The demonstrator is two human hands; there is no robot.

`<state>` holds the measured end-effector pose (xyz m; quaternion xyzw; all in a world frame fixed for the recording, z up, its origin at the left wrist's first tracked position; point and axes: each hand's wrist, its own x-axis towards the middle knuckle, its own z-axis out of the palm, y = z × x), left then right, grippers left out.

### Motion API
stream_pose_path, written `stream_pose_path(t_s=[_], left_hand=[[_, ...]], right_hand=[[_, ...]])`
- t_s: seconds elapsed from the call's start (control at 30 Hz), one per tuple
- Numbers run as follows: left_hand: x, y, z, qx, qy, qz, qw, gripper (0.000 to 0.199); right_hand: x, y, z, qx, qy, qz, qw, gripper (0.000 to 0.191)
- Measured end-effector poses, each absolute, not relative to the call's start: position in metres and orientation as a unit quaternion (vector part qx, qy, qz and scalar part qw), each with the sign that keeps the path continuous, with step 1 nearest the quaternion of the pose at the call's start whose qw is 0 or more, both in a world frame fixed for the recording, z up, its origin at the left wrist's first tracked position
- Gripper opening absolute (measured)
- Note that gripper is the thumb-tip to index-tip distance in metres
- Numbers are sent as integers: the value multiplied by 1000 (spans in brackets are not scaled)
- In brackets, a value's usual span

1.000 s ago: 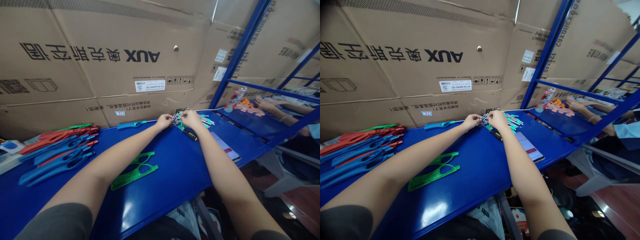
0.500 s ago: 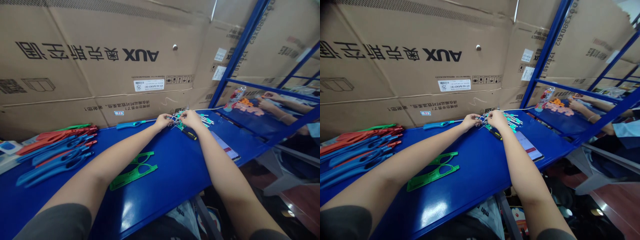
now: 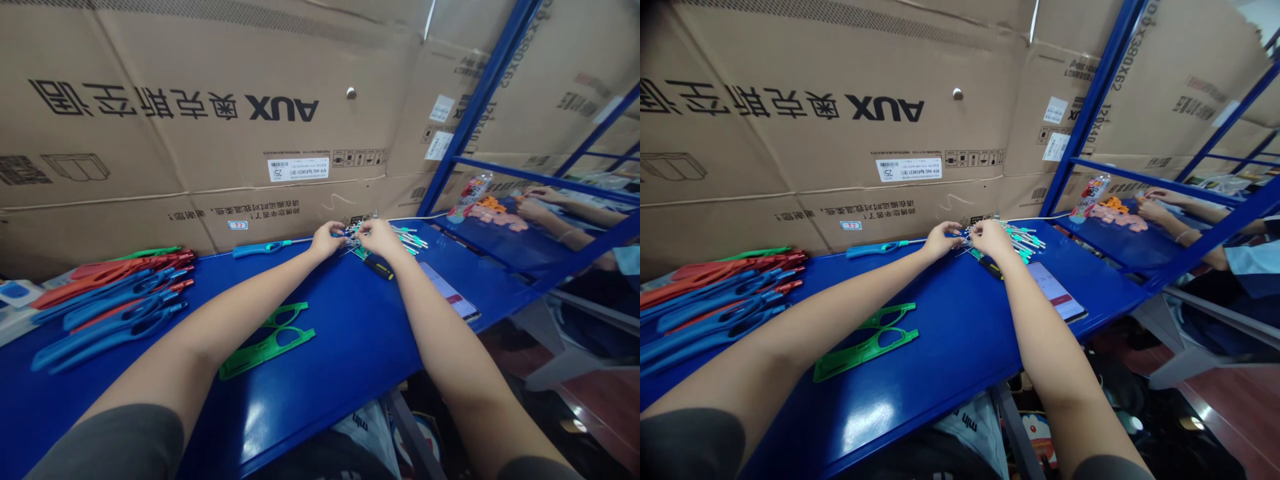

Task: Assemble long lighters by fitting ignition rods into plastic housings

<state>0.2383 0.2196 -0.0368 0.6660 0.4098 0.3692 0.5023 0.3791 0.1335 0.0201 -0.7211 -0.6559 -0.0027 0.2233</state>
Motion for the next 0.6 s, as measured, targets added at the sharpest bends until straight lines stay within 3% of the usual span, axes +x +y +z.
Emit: stream_pose_path(t_s=[0.6], left_hand=[[233,219,-33,748,390,352,407,34]], right_hand=[[382,134,21,-737,-628,-25,249,17]])
